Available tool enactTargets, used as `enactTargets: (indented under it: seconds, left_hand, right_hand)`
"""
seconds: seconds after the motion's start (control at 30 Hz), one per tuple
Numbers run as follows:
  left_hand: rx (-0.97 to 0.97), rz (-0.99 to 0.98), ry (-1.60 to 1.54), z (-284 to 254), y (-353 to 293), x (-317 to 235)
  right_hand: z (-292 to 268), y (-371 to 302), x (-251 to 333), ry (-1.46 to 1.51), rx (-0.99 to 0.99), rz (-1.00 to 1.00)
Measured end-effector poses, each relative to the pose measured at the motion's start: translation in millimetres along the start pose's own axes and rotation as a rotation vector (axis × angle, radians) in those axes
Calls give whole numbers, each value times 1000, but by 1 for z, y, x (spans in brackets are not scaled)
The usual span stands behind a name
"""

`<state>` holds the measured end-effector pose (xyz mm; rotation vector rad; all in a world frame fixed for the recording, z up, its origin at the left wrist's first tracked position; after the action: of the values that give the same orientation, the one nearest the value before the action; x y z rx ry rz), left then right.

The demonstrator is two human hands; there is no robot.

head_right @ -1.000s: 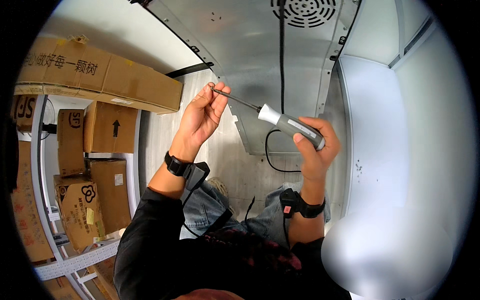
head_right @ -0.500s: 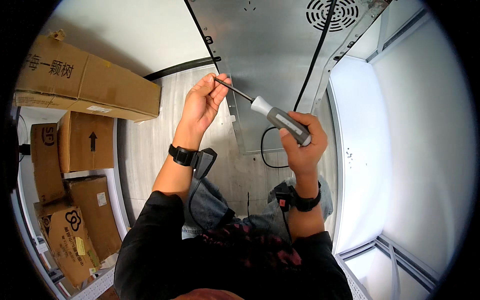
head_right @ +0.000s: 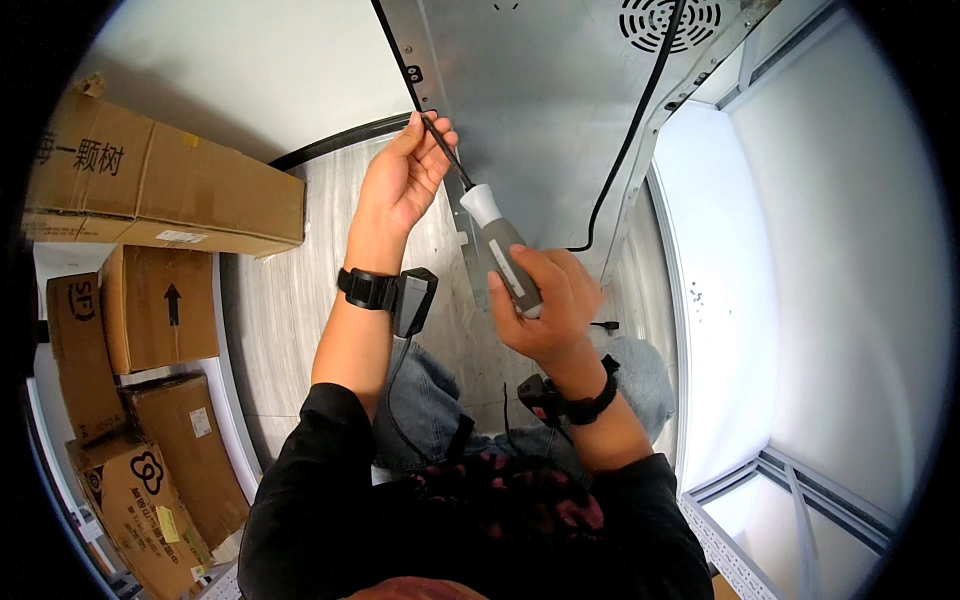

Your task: The person uses a screwdriver to fasten screws into the back panel of a large white appliance. They repeatedly insert and tighten screws at multiple locations along the edges and near the ventilation grille.

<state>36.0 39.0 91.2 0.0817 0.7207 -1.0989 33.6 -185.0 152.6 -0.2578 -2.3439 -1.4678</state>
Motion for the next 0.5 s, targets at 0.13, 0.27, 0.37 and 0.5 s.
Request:
enactTargets:
  seconds: [0.13,0.27,0.37,0.5]
  left_hand:
    - [-37,25,12,6,3,1]
    - [-7,39,48,9,7,0]
    - [-17,42,49,9,9,-1]
    - [-1,46,32,6,11,-2]
  right_hand:
    - [9,-7,1,-31,-71,-16]
    - [15,-10,3,-54,-73,-35]
    - [19,-13,4,-70,-80,-34]
    - [21,-10,7,-37,-77,-12]
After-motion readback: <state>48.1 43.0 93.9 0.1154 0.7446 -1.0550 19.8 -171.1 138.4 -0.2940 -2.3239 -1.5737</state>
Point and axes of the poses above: each hand's wrist, its own y-axis towards the middle knuckle, its own z-axis out of the palm, x = y × z, the point moved 6 cm from there along y, towards the middle knuckle, and after that the axes turned 5 degrees about -z, right-handed, at the moved point
